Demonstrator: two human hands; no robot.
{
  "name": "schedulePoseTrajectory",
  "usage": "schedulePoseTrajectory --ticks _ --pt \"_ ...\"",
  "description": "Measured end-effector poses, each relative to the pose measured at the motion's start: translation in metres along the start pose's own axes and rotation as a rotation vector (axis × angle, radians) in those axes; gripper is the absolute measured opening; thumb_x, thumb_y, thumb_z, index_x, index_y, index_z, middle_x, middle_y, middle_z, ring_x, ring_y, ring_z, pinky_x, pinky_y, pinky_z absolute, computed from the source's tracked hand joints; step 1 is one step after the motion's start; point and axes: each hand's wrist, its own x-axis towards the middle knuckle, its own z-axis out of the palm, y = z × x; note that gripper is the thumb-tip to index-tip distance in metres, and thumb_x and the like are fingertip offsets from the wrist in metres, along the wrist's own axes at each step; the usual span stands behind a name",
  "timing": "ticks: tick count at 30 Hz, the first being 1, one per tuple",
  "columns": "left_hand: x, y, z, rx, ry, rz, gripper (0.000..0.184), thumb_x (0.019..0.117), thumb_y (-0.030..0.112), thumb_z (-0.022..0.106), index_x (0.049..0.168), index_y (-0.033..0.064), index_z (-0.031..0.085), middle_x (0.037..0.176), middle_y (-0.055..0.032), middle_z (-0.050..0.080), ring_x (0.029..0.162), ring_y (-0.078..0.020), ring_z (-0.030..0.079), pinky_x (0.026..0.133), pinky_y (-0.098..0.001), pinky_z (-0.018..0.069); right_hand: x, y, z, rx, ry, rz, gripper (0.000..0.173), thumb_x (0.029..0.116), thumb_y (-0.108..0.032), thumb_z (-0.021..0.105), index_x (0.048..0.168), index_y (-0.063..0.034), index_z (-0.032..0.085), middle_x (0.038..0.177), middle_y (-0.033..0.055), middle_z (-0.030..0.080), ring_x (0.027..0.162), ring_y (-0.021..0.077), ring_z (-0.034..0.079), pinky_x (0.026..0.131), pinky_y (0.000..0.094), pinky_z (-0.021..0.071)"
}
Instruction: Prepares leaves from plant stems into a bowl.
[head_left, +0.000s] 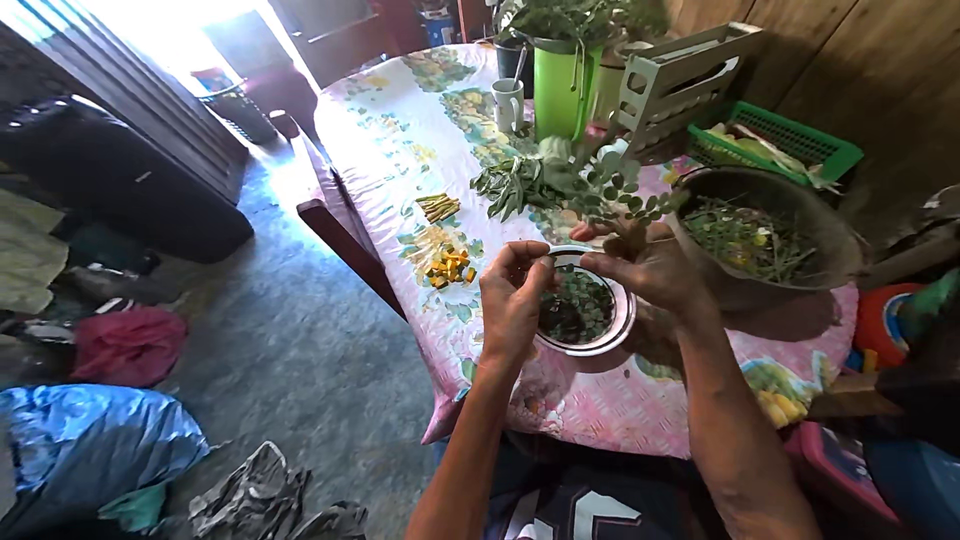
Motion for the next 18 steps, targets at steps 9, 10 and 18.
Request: schedulePoseTrajectory --ticks 9,10,18 --pt "-0.001 0.001 0.008 -0.012 -0.072 0.001 0.012 0.1011 0.004 0.057 0.11 0.0048 0.066 0.092 -0.0067 0.066 0.073 -0.0138 0.066 0.067 -0.03 0.0599 0.009 -0.001 0.019 -0.174 -0.031 -0.067 0.014 0.097 -0.011 0.064 0.108 -0.0059 0.069 0.089 -0.0012 0.068 0.075 -0.0006 0.061 0.071 0.0153 0.0527" --pt "-0.001 0.002 0.008 -0.016 -0.082 -0.011 0.011 0.1013 0.004 0.056 0.109 0.0061 0.065 0.092 -0.0055 0.066 0.073 -0.0132 0.066 0.068 -0.0302 0.0605 0.007 -0.004 0.016 -0.193 -0.04 -0.073 0.015 0.0997 -0.014 0.061 0.109 -0.0054 0.069 0.09 -0.0003 0.066 0.076 0.0004 0.06 0.071 0.0163 0.0515" --pt "0.004 -0.02 -0.003 0.622 -0.184 0.086 0.017 0.0981 0.01 0.061 0.11 0.0091 0.073 0.099 -0.0038 0.072 0.084 -0.0127 0.07 0.078 -0.0328 0.0613 -0.042 -0.032 -0.116 -0.658 0.364 0.229 0.031 0.1051 -0.033 0.055 0.122 -0.0086 0.063 0.093 0.0061 0.064 0.066 0.0118 0.057 0.058 0.0324 0.0516"
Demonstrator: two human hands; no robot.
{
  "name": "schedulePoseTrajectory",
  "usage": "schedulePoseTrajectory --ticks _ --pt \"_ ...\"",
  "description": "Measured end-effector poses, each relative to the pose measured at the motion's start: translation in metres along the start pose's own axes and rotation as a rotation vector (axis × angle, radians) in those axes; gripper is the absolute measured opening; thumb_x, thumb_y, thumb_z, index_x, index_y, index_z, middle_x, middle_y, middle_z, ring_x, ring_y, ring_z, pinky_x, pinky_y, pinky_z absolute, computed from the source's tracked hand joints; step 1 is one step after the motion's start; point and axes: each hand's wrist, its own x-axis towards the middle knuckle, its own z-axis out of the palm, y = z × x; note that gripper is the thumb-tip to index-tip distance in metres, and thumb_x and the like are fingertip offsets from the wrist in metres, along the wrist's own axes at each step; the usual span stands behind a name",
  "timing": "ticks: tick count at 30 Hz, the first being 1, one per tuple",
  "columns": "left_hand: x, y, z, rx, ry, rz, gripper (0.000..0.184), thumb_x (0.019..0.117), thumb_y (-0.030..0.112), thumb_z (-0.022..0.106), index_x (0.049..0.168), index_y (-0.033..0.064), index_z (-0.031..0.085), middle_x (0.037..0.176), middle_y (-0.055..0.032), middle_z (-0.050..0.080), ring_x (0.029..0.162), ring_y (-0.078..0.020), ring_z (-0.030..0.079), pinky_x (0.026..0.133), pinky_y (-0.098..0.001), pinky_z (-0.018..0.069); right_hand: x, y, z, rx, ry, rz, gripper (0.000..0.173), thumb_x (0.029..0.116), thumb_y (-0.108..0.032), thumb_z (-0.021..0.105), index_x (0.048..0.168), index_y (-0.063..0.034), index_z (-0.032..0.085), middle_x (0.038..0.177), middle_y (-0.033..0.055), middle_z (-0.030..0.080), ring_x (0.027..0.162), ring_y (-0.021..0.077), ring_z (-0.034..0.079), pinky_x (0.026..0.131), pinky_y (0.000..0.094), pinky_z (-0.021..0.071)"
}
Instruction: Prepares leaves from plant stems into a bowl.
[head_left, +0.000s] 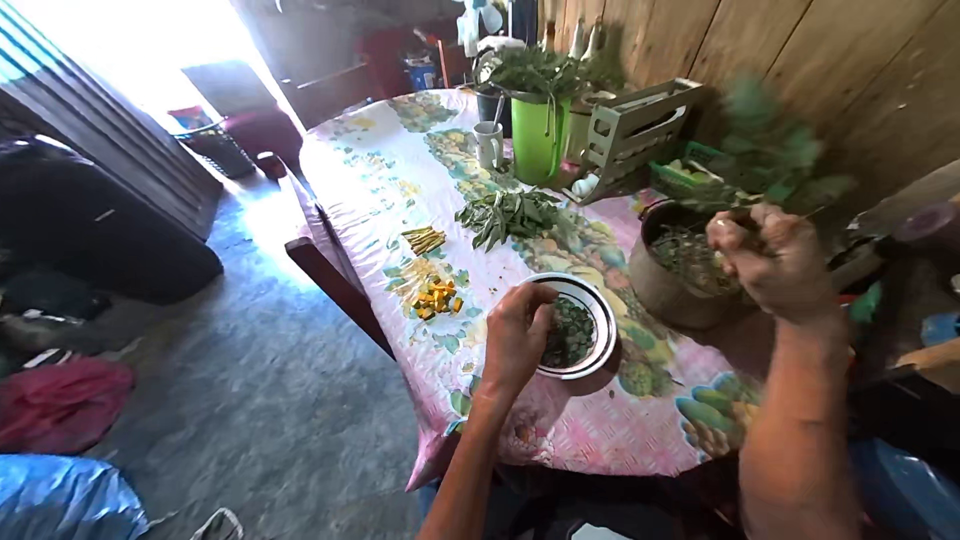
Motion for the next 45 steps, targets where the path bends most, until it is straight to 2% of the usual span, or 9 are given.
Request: schedulePoseTrajectory --ticks 2,4,9,13,18,24,31,40,45 --pt "-0.003 -0.001 0.007 0.175 -0.011 0.034 0.021 0.0977 0.013 0.062 0.116 0.0096 0.073 0.113 -0.0068 0.072 0.103 -0.016 0.07 0.094 -0.0379 0.0589 0.008 0.02 -0.02 -0.226 -0.046 0.128 0.033 0.1056 -0.034 0.056 0.126 -0.0079 0.061 0.107 0.0176 0.067 0.085 0.0322 0.066 0.075 0.0565 0.0527" --pt "-0.005 0.003 0.012 0.209 0.015 0.074 0.024 0.0981 0.019 0.061 0.118 0.0108 0.073 0.117 -0.0081 0.071 0.112 -0.0192 0.067 0.099 -0.0409 0.0555 0.012 0.025 -0.022 -0.309 -0.059 0.191 0.037 0.1018 -0.032 0.064 0.128 -0.0054 0.063 0.099 0.0231 0.067 0.084 0.0422 0.064 0.074 0.0663 0.0499" --pt "-0.006 0.014 0.014 0.07 0.002 0.118 0.026 0.0981 0.022 0.06 0.118 0.0118 0.073 0.116 -0.0037 0.072 0.11 -0.0126 0.068 0.095 -0.0346 0.0583 0.007 -0.014 0.005 -0.141 -0.078 -0.039 0.037 0.1044 -0.023 0.047 0.137 -0.0095 0.06 0.101 0.015 0.07 0.076 0.0276 0.066 0.067 0.051 0.0562" --pt "-0.007 0.02 0.001 -0.09 -0.032 0.077 0.025 0.0989 0.019 0.062 0.118 0.0073 0.072 0.115 -0.0055 0.073 0.105 -0.0133 0.071 0.091 -0.0324 0.0609 0.015 -0.061 0.038 0.074 -0.063 -0.127 0.042 0.1056 -0.017 0.035 0.135 -0.0065 0.062 0.091 0.0085 0.065 0.064 0.0162 0.056 0.057 0.0365 0.0496" --pt "-0.007 0.024 -0.009 -0.208 -0.019 0.006 0.021 0.0995 0.016 0.062 0.115 0.0058 0.071 0.113 -0.006 0.073 0.101 -0.0157 0.072 0.087 -0.0329 0.062 0.03 -0.072 0.075 0.331 -0.096 -0.268 0.028 0.1038 -0.01 0.054 0.13 -0.0075 0.064 0.102 0.0074 0.067 0.063 0.0109 0.062 0.054 0.0255 0.056" --pt "0.004 0.023 -0.006 -0.525 0.088 -0.042 0.023 0.0988 0.005 0.061 0.12 -0.0019 0.066 0.107 -0.015 0.072 0.092 -0.0249 0.073 0.084 -0.04 0.0636 0.025 -0.069 0.098 0.5 -0.136 -0.354 0.02 0.0977 -0.003 0.059 0.117 -0.005 0.065 0.101 0.0043 0.069 0.076 0.0116 0.067 0.066 0.0271 0.0612" --pt "0.018 0.032 0.001 -0.888 0.183 -0.066 0.039 0.0883 0.007 0.074 0.126 0.0053 0.065 0.107 -0.0117 0.07 0.088 -0.02 0.07 0.084 -0.0383 0.0612 0.021 -0.063 0.116 0.37 -0.089 -0.556 0.02 0.0888 0.003 0.062 0.107 -0.0015 0.071 0.109 0.0089 0.066 0.092 0.0126 0.067 0.079 0.0283 0.0605" --pt "0.023 0.04 0.005 -0.843 0.322 -0.036 0.016 0.1001 0.006 0.063 0.116 0.0049 0.065 0.092 -0.0082 0.068 0.077 -0.0166 0.069 0.074 -0.0331 0.0613 0.013 -0.074 0.128 0.431 -0.157 -0.458 0.016 0.0976 -0.012 0.062 0.109 -0.0041 0.069 0.101 0.0049 0.065 0.078 0.0082 0.063 0.063 0.0235 0.0569" --pt "0.018 0.037 0.006 -0.754 0.337 -0.08 0.018 0.0968 0.005 0.068 0.115 0.003 0.069 0.096 -0.0098 0.071 0.077 -0.0178 0.07 0.069 -0.0335 0.0619 0.005 -0.081 0.138 0.512 -0.171 -0.335 0.017 0.1004 -0.01 0.061 0.114 -0.0047 0.069 0.106 0.0066 0.065 0.08 0.0108 0.067 0.068 0.0271 0.0608"
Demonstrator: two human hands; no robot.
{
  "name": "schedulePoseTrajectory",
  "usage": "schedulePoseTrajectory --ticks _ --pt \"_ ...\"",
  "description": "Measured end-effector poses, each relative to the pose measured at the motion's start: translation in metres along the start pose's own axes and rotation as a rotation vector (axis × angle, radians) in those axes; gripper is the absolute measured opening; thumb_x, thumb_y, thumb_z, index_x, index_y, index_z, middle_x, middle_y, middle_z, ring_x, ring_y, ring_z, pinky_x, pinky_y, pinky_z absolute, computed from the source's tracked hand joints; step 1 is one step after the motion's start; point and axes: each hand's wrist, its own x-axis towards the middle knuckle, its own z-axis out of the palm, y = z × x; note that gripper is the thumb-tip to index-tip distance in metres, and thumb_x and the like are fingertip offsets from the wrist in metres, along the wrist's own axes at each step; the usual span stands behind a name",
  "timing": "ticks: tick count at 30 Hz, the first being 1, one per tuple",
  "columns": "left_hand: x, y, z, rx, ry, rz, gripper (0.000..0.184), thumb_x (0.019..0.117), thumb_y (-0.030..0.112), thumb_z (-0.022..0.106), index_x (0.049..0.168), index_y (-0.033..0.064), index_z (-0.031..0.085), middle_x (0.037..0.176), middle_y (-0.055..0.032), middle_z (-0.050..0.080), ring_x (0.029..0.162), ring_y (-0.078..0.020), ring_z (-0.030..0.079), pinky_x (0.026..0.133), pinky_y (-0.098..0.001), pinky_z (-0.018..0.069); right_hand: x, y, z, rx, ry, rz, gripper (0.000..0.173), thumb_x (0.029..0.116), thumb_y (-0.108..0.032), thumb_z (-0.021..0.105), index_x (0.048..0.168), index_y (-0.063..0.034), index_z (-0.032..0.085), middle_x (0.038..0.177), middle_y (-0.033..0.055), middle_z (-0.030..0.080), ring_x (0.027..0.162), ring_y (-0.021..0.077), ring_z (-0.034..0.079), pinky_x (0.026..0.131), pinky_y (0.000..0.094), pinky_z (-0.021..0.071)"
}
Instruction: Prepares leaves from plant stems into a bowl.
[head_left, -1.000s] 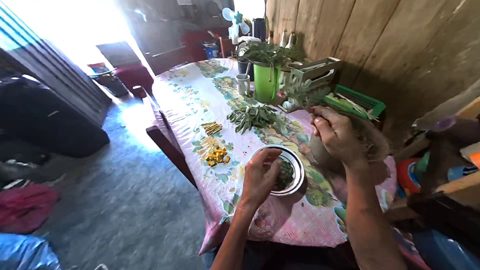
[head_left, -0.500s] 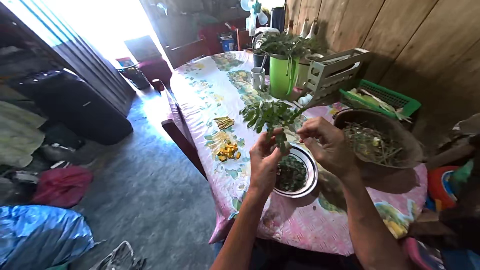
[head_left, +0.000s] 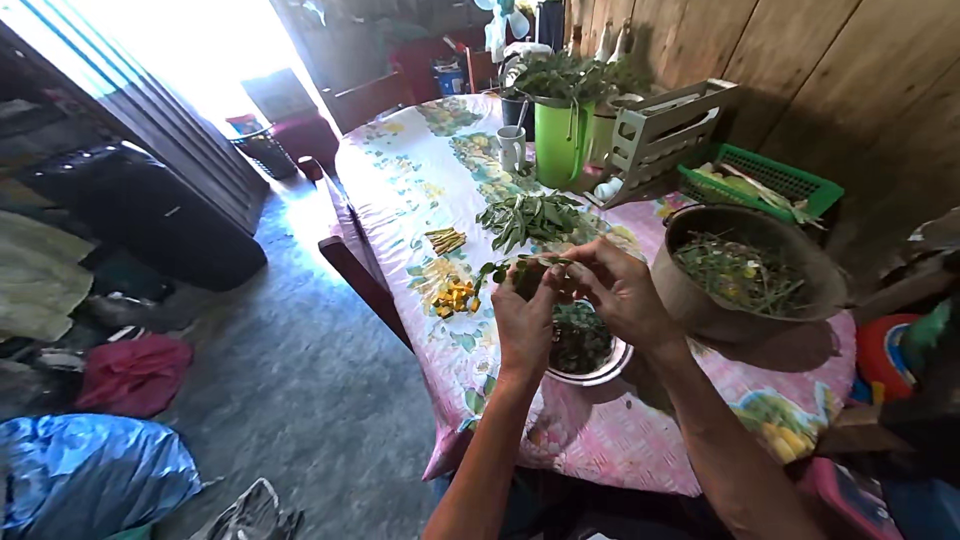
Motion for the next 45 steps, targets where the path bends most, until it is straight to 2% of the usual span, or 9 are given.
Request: schedulePoseTrajectory --ticks 12,18,23,26,31,38,40,42,45 --pt "-0.002 0.003 0.001 -0.153 0.004 -0.098 0.014 0.0973 -0.001 0.063 0.11 0.0052 0.064 0.094 -0.0082 0.069 0.079 -0.0163 0.07 0.07 -0.034 0.0628 -0.002 -0.003 -0.001 0.231 -0.045 0.113 0.018 0.0988 -0.009 0.06 0.115 -0.0066 0.068 0.087 0.0039 0.065 0.06 0.0083 0.057 0.048 0.0204 0.0484" --pt "-0.005 0.004 0.004 -0.248 0.015 -0.22 0.01 0.0986 0.002 0.063 0.108 0.0025 0.068 0.089 -0.0105 0.071 0.07 -0.0165 0.069 0.067 -0.0318 0.0622 -0.004 0.001 0.002 0.196 -0.034 0.175 0.012 0.1044 -0.016 0.055 0.108 -0.0065 0.062 0.08 0.0051 0.06 0.056 0.011 0.054 0.046 0.0237 0.0471" --pt "-0.003 -0.001 0.003 -0.168 -0.024 -0.194 0.013 0.0998 0.002 0.06 0.11 0.003 0.067 0.09 -0.0093 0.069 0.071 -0.0135 0.067 0.067 -0.029 0.06 -0.003 0.002 -0.003 0.328 -0.116 0.258 0.015 0.1036 -0.012 0.056 0.114 -0.0036 0.063 0.087 0.0065 0.068 0.062 0.0107 0.063 0.052 0.0237 0.0551" --pt "-0.003 -0.003 0.002 -0.11 -0.057 -0.177 0.01 0.1004 0.001 0.058 0.108 0.003 0.065 0.089 -0.0095 0.069 0.071 -0.0142 0.067 0.069 -0.0307 0.0608 -0.004 0.005 -0.006 0.279 -0.117 0.268 0.013 0.103 -0.014 0.059 0.106 -0.0036 0.065 0.083 0.0061 0.066 0.056 0.0101 0.058 0.047 0.0229 0.0507" --pt "-0.003 -0.005 0.001 -0.053 -0.094 -0.172 0.01 0.1004 0.001 0.057 0.107 0.0047 0.064 0.089 -0.0065 0.066 0.071 -0.012 0.065 0.068 -0.0284 0.0596 -0.005 0.003 -0.005 0.179 -0.12 0.231 0.014 0.1049 -0.015 0.055 0.105 -0.0034 0.063 0.085 0.0063 0.063 0.058 0.0096 0.057 0.049 0.0228 0.0509" --pt "-0.004 -0.007 -0.003 -0.065 -0.149 -0.174 0.008 0.1013 0.003 0.055 0.102 0.007 0.062 0.081 -0.0039 0.061 0.065 -0.0118 0.061 0.065 -0.0288 0.0584 -0.011 0.002 -0.034 0.23 -0.061 0.309 0.015 0.1071 -0.022 0.052 0.113 -0.0111 0.06 0.083 0.0021 0.061 0.051 0.0072 0.048 0.042 0.0201 0.0415" --pt "-0.003 -0.008 -0.006 -0.055 -0.144 -0.171 0.009 0.1016 0.003 0.054 0.103 0.0063 0.062 0.082 -0.0054 0.063 0.066 -0.0131 0.064 0.066 -0.0304 0.0596 -0.013 0.007 -0.051 0.329 0.035 0.265 0.014 0.1064 -0.021 0.053 0.116 -0.0155 0.061 0.089 -0.0021 0.064 0.055 0.003 0.051 0.045 0.0162 0.0431" --pt "-0.003 -0.007 -0.01 -0.065 -0.152 -0.183 0.009 0.1015 0.004 0.057 0.108 0.0057 0.063 0.087 -0.0078 0.066 0.072 -0.016 0.067 0.07 -0.0333 0.0614 -0.017 0.018 -0.064 0.589 0.137 0.068 0.013 0.1009 -0.016 0.054 0.111 -0.0169 0.063 0.094 -0.0037 0.063 0.061 0.0018 0.054 0.05 0.0146 0.0456" --pt "-0.003 -0.005 -0.013 -0.117 -0.204 -0.197 0.013 0.0994 0.004 0.062 0.112 0.0068 0.064 0.094 -0.0093 0.067 0.077 -0.0176 0.069 0.074 -0.0337 0.0615 -0.014 0.023 -0.072 0.869 0.127 -0.118 0.019 0.1027 -0.04 0.056 0.098 -0.0215 0.06 0.088 -0.0059 0.058 0.059 0.002 0.048 0.048 0.0156 0.0389"
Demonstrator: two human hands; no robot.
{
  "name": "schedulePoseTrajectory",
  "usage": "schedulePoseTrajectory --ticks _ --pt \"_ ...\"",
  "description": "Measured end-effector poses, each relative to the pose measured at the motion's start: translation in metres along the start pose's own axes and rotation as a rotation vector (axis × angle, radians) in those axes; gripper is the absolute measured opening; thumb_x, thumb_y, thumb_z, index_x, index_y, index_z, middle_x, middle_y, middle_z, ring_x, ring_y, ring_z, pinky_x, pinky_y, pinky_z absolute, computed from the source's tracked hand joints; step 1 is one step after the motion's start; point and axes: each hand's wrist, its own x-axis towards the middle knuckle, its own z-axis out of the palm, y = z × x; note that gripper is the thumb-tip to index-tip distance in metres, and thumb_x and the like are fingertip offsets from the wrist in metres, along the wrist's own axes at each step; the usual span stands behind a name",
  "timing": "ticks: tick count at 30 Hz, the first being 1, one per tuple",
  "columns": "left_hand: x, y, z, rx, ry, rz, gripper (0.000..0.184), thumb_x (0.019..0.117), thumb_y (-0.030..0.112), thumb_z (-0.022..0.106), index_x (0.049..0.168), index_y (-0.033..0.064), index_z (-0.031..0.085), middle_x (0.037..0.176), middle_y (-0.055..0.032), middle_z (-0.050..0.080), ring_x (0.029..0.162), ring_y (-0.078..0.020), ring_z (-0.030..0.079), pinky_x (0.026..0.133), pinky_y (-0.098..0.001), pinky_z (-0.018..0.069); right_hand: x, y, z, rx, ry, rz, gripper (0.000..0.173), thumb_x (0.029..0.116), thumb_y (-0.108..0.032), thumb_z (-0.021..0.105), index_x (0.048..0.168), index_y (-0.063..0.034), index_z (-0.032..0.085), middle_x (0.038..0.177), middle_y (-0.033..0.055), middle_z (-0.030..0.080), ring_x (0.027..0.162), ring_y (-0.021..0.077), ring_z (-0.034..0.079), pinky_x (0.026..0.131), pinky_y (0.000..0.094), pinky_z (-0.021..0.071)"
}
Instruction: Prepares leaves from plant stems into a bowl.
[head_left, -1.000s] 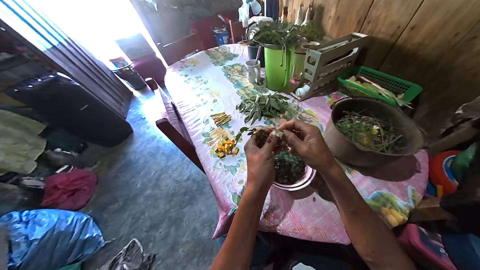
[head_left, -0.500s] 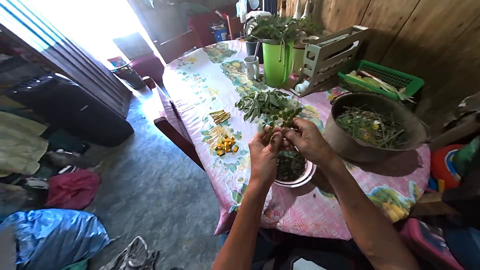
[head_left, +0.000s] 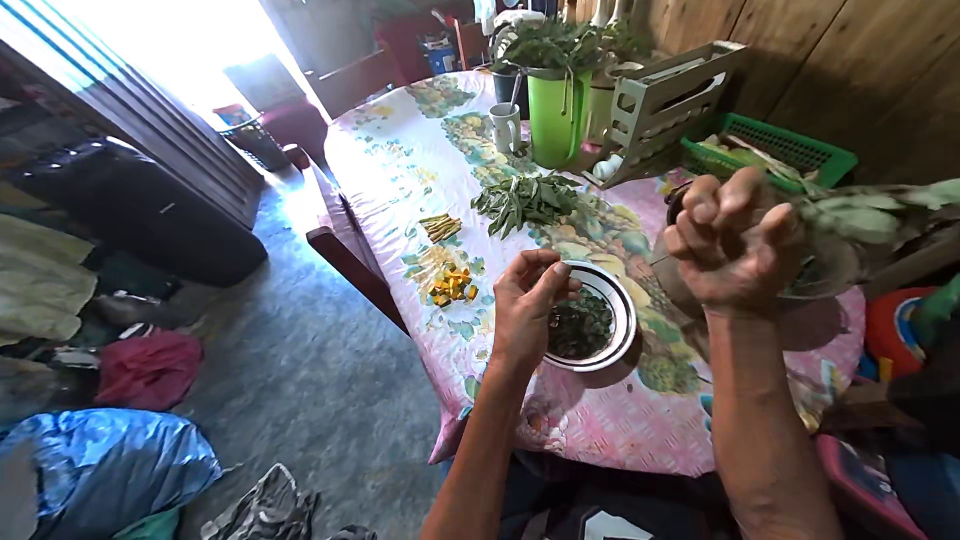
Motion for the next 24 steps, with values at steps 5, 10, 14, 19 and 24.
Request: schedulePoseTrajectory --ticks 5,10,14,19,24 --pt "-0.001 0.006 0.001 -0.03 -0.041 -0.013 0.011 0.0989 0.007 0.064 0.11 0.0095 0.065 0.092 -0.0094 0.068 0.075 -0.015 0.068 0.066 -0.0279 0.0594 -0.001 0.006 0.034 -0.696 -0.105 0.258 0.012 0.0991 -0.01 0.06 0.108 -0.0096 0.068 0.094 0.0002 0.068 0.061 0.0058 0.058 0.049 0.0191 0.0493" --pt "-0.003 0.011 -0.004 0.079 -0.042 0.032 0.011 0.0982 0.007 0.062 0.107 0.0101 0.066 0.095 -0.0055 0.067 0.075 -0.0105 0.064 0.065 -0.0254 0.0567 0.005 0.029 0.043 -0.781 -0.376 0.029 0.032 0.089 -0.016 0.07 0.118 -0.0036 0.07 0.116 0.0048 0.07 0.106 0.0116 0.067 0.092 0.0289 0.0579" --pt "-0.005 0.012 -0.005 0.044 -0.053 0.027 0.013 0.0972 0.004 0.062 0.108 0.0097 0.067 0.096 -0.0059 0.067 0.077 -0.0111 0.065 0.068 -0.0264 0.0575 0.003 0.026 0.044 -0.796 -0.332 0.064 0.023 0.0919 -0.008 0.063 0.114 -0.0032 0.069 0.11 0.0037 0.07 0.095 0.0075 0.068 0.082 0.0245 0.0595" --pt "-0.006 0.015 -0.003 0.09 -0.11 0.03 0.012 0.0974 0.006 0.066 0.109 0.0058 0.067 0.095 -0.0095 0.068 0.078 -0.0145 0.067 0.071 -0.0299 0.0598 -0.001 0.029 0.047 -0.725 -0.242 0.183 0.008 0.0973 -0.011 0.063 0.104 -0.0082 0.067 0.093 -0.0004 0.067 0.073 0.005 0.063 0.063 0.0197 0.0558" --pt "-0.007 0.01 0.002 0.218 -0.091 0.062 0.011 0.0959 0.007 0.062 0.106 0.0096 0.067 0.09 -0.0032 0.066 0.073 -0.0078 0.062 0.064 -0.0228 0.0542 -0.002 0.032 0.049 -0.962 -0.319 0.034 0.006 0.0943 -0.008 0.061 0.099 -0.0045 0.063 0.09 0.0042 0.063 0.075 0.0073 0.063 0.066 0.0222 0.0563"
